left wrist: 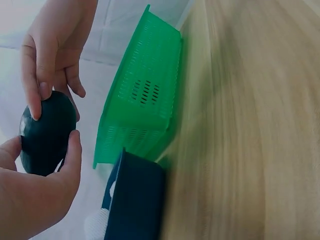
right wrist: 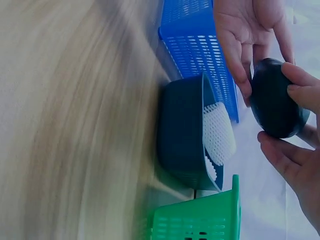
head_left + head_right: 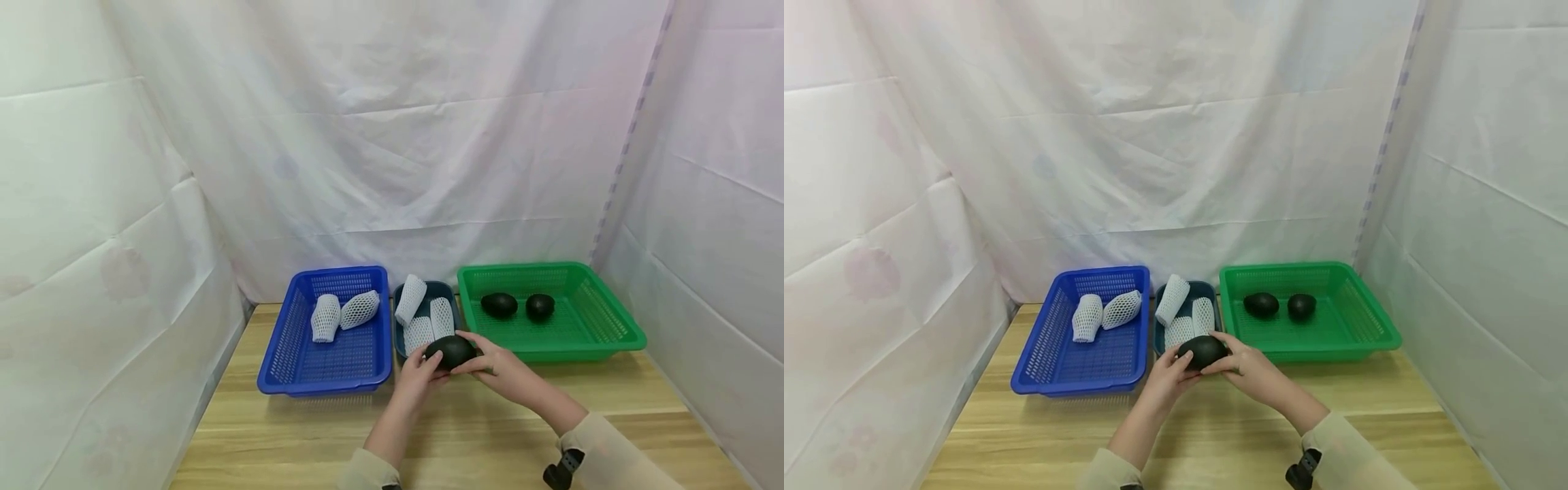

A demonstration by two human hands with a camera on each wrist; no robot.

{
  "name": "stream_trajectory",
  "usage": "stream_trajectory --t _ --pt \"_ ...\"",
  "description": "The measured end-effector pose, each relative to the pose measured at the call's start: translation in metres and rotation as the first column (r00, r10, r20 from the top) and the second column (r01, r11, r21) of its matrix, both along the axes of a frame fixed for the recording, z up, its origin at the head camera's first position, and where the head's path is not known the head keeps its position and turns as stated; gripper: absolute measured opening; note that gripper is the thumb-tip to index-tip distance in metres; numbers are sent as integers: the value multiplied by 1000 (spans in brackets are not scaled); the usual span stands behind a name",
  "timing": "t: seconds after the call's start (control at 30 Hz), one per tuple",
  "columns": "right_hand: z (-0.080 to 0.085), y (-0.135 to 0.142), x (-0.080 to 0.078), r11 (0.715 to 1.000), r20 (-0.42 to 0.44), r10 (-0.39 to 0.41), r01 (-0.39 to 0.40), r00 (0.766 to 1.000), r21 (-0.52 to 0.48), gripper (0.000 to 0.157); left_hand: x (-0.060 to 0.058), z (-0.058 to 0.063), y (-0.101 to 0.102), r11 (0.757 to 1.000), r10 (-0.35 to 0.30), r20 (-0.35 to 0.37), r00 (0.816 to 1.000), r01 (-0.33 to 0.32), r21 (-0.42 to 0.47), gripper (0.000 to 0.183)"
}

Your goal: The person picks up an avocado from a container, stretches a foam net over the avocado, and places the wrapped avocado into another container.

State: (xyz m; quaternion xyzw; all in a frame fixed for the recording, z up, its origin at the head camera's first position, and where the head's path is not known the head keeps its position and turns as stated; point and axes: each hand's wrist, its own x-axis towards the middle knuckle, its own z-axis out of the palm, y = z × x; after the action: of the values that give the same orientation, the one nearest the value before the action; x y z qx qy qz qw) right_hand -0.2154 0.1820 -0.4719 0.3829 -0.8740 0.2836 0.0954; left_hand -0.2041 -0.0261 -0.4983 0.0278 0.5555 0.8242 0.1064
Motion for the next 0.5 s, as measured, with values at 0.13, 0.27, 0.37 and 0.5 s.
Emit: stream_trajectory --t 0.13,0.27,0.37,0.5 --pt "-3 0 4 1000 -16 16 -16 1000 -26 37 4 -5 0 998 18 34 999 -20 66 52" --pt "-7 -1 5 995 -80 38 -45 996 -95 39 5 -7 2 989 44 75 996 -54 135 55" --pt "-9 -3 5 990 -64 26 -35 998 -137 39 8 -8 3 984 69 91 993 -83 156 55" --pt "-11 -4 8 986 22 -23 26 1000 -164 45 11 -9 5 980 74 98 992 -91 178 53"
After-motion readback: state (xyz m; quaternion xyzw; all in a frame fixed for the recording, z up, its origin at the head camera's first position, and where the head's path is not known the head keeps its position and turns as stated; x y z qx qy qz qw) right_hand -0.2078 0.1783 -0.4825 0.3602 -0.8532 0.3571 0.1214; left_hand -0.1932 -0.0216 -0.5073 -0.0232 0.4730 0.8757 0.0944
